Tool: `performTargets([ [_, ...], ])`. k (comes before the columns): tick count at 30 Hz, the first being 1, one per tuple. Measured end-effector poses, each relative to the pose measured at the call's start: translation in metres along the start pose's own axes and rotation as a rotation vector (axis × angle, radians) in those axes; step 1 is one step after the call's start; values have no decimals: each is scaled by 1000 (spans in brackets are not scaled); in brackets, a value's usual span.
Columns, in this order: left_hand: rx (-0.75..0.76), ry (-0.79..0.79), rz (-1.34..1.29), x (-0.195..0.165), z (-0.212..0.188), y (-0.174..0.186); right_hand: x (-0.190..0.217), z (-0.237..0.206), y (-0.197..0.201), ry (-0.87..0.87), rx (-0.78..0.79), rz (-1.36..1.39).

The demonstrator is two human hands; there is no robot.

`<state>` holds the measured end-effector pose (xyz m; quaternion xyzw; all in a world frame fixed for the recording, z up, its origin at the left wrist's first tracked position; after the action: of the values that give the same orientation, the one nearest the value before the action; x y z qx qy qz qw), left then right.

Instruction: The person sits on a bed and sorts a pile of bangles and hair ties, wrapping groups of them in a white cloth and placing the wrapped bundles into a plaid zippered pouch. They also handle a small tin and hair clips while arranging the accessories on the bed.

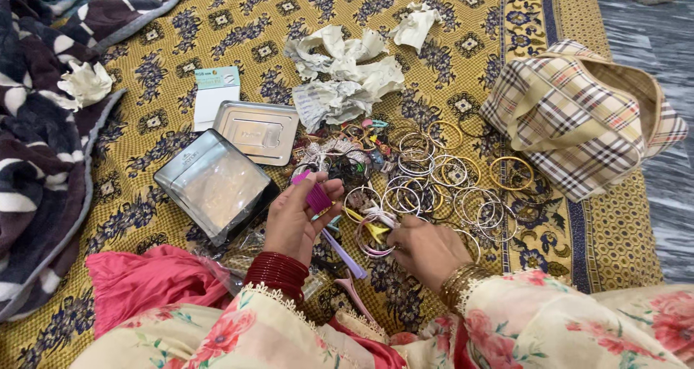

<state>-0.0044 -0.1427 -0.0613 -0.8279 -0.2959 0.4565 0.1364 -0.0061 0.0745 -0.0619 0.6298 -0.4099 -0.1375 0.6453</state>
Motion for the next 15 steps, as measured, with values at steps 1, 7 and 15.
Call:
performTargets([
  [1, 10, -10, 0, -1, -1, -2, -5, -3, 1, -12, -36, 27],
  [7, 11, 20, 35, 5, -5, -13, -31, -16, 5, -106, -268, 411],
  [15, 49, 61, 63, 15, -12, -16, -77, -15, 3, -331, -513, 934],
])
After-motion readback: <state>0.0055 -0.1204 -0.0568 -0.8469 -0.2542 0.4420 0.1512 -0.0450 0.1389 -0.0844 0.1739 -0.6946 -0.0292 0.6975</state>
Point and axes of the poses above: each hand's wrist, its own z-axis towards the middle knuckle, its own y-axis out of the back of the hand, x = y × z, the point moved 6 cm from there along z, towards the middle knuckle, and after that the axes turned 15 degrees about y, right-handed, at the moved point
